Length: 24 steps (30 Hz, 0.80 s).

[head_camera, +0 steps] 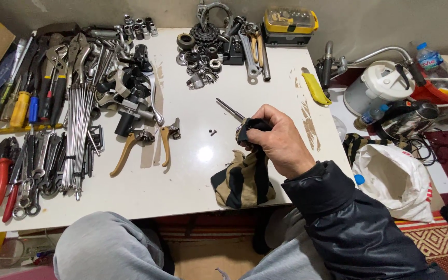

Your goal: Cleaning and assembling small mechanical components using a cloth on a workbench

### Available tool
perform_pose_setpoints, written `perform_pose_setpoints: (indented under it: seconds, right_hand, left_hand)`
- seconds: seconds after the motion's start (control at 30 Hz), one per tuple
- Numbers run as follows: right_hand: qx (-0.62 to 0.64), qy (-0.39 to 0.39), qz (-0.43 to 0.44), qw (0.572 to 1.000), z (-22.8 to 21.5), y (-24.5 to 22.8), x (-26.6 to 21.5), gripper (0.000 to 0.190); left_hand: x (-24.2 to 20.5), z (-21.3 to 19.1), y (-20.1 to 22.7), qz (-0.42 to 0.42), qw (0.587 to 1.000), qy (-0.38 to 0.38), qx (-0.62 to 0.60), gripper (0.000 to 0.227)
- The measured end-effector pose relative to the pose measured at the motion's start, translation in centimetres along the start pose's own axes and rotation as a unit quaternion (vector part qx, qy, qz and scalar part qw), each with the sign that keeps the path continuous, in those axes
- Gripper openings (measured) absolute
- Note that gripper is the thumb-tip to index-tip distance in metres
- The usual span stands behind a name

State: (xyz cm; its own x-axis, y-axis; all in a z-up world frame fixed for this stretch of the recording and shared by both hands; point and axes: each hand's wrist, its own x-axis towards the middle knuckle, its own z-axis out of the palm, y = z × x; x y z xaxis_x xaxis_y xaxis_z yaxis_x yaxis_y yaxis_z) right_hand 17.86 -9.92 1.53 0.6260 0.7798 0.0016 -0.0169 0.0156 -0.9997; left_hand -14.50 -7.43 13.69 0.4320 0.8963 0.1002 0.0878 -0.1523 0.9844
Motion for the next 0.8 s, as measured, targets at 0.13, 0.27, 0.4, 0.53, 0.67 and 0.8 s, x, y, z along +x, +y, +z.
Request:
perform_pose_setpoints:
  seconds: [0.13, 0.27, 0.4, 0.53, 0.67, 0.8]
  right_hand:
    - [-0.023, 0.004, -0.017, 1.0, -0.3, 0.3, 0.1, 0.017]
    - [-0.076, -0.017, -0.017, 0.997, -0.3, 0.2, 0.0, 0.02]
    - [-0.145, -0.054, -0.009, 0.988, 0.2, -1.3, -1.2, 0.019]
    - [-0.126, -0.069, -0.051, 0.988, 0.5, -0.4, -1.5, 0.019]
    - [-0.127, -0.07, -0.083, 0.986, 0.9, 0.0, -2.3, 0.029]
    - [-0.189, -0.084, -0.114, 0.972, 0.9, 0.9, -2.5, 0.032]
  left_hand:
    - [0.5, 1.8, 0.4, -0.007, 1.0, 0.009, 0.009, 0.031]
    - [0.5, 2.4, -0.1, -0.006, 0.999, 0.035, 0.022, 0.031]
    - [4.1, 5.7, -1.6, -0.064, 0.994, -0.084, -0.005, 0.03]
    - [7.5, 8.5, -5.5, -0.143, 0.983, -0.106, 0.051, 0.035]
    - [9.2, 10.6, -10.4, -0.086, 0.983, -0.144, -0.077, 0.044]
    - [10.3, 13.0, -14.3, -0.125, 0.955, -0.186, -0.193, 0.042]
